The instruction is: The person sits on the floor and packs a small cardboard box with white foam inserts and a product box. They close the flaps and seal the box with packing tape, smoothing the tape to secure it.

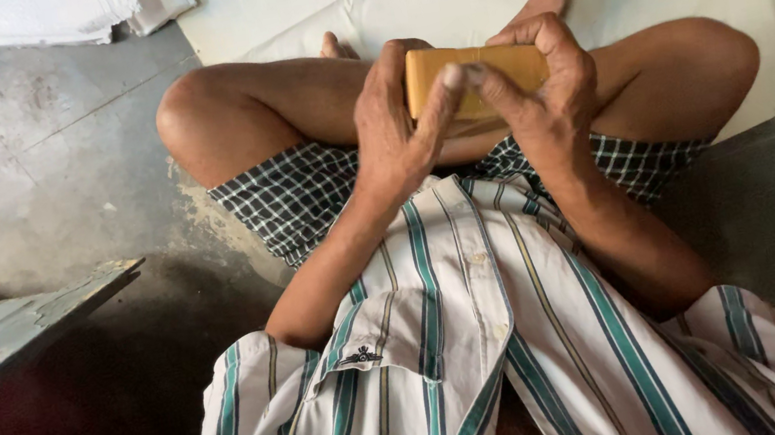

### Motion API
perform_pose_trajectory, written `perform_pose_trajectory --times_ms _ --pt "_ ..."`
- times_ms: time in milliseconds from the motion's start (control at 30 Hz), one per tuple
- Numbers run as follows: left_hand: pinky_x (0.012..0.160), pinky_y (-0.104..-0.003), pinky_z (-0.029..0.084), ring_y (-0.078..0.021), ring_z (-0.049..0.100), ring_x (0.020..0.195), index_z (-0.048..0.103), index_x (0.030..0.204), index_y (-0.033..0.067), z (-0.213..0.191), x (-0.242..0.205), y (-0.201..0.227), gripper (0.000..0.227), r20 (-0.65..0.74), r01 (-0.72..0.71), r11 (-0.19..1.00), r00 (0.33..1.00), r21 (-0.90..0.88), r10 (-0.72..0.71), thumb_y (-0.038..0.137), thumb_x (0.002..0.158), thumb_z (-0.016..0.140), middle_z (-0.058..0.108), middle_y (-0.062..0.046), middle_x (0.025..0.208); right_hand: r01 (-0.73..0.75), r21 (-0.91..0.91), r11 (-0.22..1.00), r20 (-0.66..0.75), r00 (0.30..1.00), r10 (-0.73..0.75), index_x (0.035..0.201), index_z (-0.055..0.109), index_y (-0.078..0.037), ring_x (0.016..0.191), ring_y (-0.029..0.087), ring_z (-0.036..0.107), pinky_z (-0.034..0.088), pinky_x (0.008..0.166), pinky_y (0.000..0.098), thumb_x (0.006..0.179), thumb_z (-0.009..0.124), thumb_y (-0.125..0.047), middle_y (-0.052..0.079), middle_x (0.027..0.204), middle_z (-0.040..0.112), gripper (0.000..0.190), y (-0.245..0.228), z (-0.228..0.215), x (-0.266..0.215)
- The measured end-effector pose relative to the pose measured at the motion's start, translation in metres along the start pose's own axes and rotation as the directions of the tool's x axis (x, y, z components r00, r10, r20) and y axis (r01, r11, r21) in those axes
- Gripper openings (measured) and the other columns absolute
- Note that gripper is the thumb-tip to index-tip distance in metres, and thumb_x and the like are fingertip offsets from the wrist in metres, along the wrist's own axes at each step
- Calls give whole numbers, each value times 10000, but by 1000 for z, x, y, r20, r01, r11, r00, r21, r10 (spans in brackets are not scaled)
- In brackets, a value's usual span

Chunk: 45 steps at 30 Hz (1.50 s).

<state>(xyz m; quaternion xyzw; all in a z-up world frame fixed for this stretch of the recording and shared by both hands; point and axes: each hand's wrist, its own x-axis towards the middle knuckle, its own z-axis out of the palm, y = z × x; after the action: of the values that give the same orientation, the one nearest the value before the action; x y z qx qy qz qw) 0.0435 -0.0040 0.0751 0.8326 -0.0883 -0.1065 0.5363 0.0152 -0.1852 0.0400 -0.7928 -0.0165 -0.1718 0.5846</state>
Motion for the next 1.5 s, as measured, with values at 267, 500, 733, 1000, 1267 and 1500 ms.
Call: perform_pose_trajectory --times_ms 267,500,733,1000,1267,1500 --pt "863 -445 476 -365 558 826 512 1041 -25 18 1 9 245 -196 -181 983 965 -16 175 164 1095 366 558 -217 883 -279 -247 928 15 956 292 1017 642 -18 799 185 601 467 709 346 1195 536 -263 72 910 640 321 -30 -8 3" --pt "1049 -561 331 -373 580 773 518 1001 -12 21 2 0 304 -218 -204 979 954 25 205 228 1072 347 567 -197 803 208 -659 723 287 958 -14 1152 707 -43 991 250 660 529 935 460 1199 446 -306 90 1058 711 374 -49 -5 13" --pt "834 -495 368 -316 552 616 560 1057 -36 15 25 -38 418 -362 -28 999 932 -37 13 325 1071 350 532 -147 660 -85 164 983 236 971 44 1504 412 -73 1335 256 574 520 1105 384 1051 499 -593 219 1572 293 695 18 -18 18" --pt "815 -388 537 -292 653 867 613 1257 7 -28 39 -18 552 -352 79 976 936 205 -2 488 1091 398 668 -203 958 -307 152 939 356 904 237 1419 484 11 1160 212 566 490 1015 336 986 719 -557 129 1270 566 752 49 7 -30" --pt "643 -487 558 -293 674 670 589 1355 -9 -33 63 20 957 410 -303 735 911 607 37 816 914 391 676 -167 740 -362 157 919 464 848 254 1329 518 16 1108 188 605 518 951 309 977 722 -509 94 1181 623 664 40 2 -37" --pt "629 -679 450 -220 618 460 614 1025 -45 -6 70 -33 900 421 -233 763 905 602 -55 831 867 485 613 -93 548 -495 146 856 490 788 372 1367 516 37 1169 219 587 485 1000 324 1011 616 -489 141 1242 607 643 43 0 -54"
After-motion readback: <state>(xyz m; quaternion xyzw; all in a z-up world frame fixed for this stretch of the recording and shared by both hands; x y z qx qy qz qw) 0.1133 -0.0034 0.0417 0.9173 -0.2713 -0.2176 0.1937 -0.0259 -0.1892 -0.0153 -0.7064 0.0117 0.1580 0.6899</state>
